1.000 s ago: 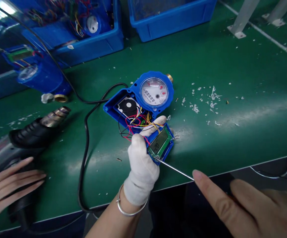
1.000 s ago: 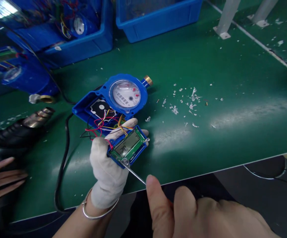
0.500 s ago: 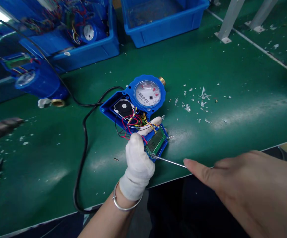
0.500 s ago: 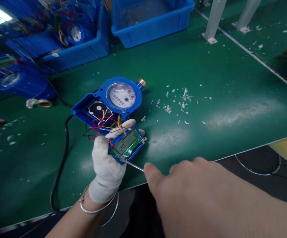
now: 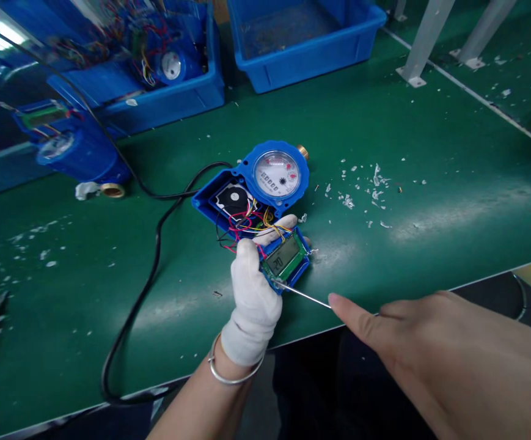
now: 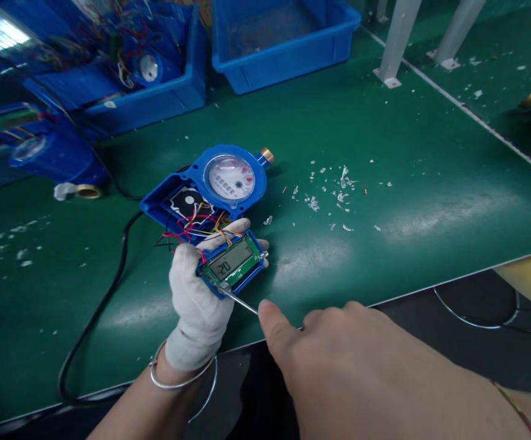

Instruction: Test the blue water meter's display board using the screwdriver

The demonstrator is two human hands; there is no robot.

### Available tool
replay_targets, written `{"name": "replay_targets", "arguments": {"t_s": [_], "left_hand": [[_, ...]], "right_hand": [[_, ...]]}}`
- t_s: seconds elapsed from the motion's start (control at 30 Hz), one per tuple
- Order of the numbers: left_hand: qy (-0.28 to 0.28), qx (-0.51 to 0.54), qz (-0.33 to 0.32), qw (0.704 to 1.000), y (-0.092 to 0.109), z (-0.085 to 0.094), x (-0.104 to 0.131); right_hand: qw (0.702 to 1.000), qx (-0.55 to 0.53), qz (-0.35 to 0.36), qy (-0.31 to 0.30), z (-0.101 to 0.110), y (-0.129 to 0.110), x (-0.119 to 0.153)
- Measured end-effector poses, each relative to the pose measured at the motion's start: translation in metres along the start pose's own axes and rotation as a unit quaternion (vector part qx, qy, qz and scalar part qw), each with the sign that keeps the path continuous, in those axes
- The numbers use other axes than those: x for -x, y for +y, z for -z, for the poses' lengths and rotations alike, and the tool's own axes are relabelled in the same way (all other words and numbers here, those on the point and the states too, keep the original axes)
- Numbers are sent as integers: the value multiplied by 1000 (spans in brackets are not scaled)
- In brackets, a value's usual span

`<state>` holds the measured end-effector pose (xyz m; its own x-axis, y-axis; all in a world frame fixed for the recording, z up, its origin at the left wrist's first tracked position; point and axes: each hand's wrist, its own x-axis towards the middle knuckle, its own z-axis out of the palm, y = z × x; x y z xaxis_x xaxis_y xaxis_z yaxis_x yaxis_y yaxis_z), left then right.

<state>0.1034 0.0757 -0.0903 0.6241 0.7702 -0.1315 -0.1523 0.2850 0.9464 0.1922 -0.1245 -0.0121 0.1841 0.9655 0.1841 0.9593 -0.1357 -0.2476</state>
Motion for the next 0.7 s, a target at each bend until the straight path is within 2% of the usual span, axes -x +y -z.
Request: {"name": "replay_targets", "arguments": {"t_s": [0.17, 0.37, 0.43, 0.57, 0.7], "left_hand": [[-4, 15, -19, 1000, 1, 0, -2], [18, 25, 36, 999, 10, -2, 0], [-1, 33, 56, 998, 13, -1, 0], [-78, 89, 120, 986, 19, 5, -2], [-105, 148, 151, 972, 21, 8, -5]], "right_hand": [[1000, -19, -7, 8, -5, -1, -10], [997, -70, -12, 1, -15, -5, -25], [996, -83, -12, -4, -19, -6, -27], [995, -103, -5, -18, -28, -5, -23], [993, -109, 32, -26, -36, -2, -15]]}}
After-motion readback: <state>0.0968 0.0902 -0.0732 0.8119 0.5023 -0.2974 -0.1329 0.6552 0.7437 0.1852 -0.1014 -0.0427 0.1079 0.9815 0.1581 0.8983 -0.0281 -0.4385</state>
